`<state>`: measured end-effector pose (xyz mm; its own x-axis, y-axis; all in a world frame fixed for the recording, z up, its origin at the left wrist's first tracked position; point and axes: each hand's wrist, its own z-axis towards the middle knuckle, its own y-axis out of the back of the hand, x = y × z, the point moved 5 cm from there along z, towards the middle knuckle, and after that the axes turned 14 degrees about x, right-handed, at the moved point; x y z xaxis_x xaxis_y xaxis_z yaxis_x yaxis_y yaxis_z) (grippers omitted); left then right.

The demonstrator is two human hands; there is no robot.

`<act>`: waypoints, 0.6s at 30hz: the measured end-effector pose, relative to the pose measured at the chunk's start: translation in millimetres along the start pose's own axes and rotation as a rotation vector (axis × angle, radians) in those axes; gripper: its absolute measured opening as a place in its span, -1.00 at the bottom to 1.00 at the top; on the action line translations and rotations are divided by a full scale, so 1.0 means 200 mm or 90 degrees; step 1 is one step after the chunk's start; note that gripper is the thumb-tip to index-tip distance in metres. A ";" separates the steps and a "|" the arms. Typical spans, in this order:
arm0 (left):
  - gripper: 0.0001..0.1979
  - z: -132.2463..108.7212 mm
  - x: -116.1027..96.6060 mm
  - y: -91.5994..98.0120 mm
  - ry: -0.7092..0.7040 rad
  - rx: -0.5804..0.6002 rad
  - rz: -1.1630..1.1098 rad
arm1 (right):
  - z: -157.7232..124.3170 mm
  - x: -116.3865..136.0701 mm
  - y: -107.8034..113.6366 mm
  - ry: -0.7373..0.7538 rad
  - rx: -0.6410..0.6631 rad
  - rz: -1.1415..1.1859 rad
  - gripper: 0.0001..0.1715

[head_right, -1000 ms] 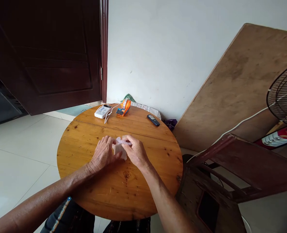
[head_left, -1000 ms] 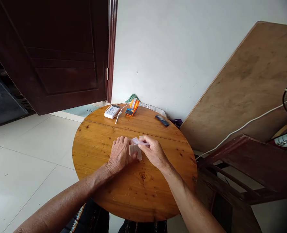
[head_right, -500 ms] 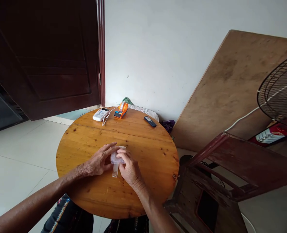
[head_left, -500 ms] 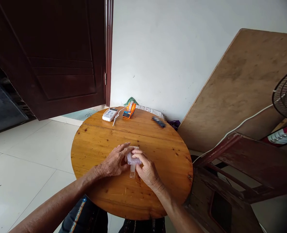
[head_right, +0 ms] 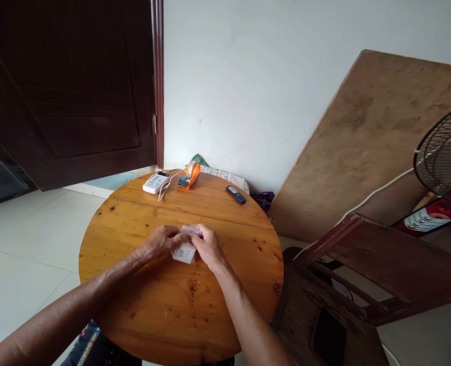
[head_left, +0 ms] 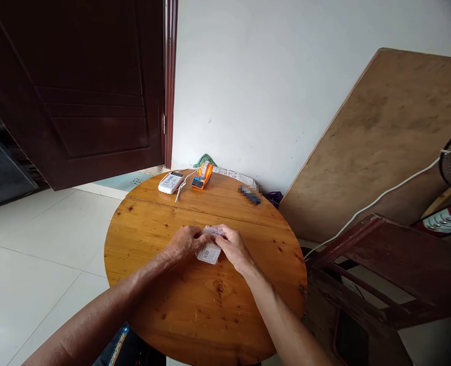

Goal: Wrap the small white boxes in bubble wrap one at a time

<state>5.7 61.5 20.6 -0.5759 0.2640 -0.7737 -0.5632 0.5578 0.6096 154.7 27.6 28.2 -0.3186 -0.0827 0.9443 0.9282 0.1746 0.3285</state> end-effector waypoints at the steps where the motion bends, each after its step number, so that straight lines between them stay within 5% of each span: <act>1: -0.60 0.01 0.00 0.01 0.020 -0.015 0.021 | 0.01 -0.02 0.00 -0.012 0.005 0.050 -0.72; 7: -0.61 0.03 0.01 0.02 0.075 -0.058 0.074 | -0.01 -0.10 -0.04 -0.030 0.102 0.179 -0.04; 15: -0.70 -0.06 0.06 0.03 -0.069 -0.152 -0.041 | 0.03 -0.15 0.00 -0.030 -0.006 -0.035 -0.31; 18: -0.69 -0.06 0.05 -0.01 -0.126 -0.128 -0.062 | 0.04 -0.15 0.02 -0.007 0.005 -0.005 -0.33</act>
<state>-5.7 54.4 14.4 -0.3976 0.3755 -0.8372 -0.7277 0.4267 0.5370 165.8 38.3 1.6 -0.3288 -0.0728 0.9416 0.9239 0.1817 0.3367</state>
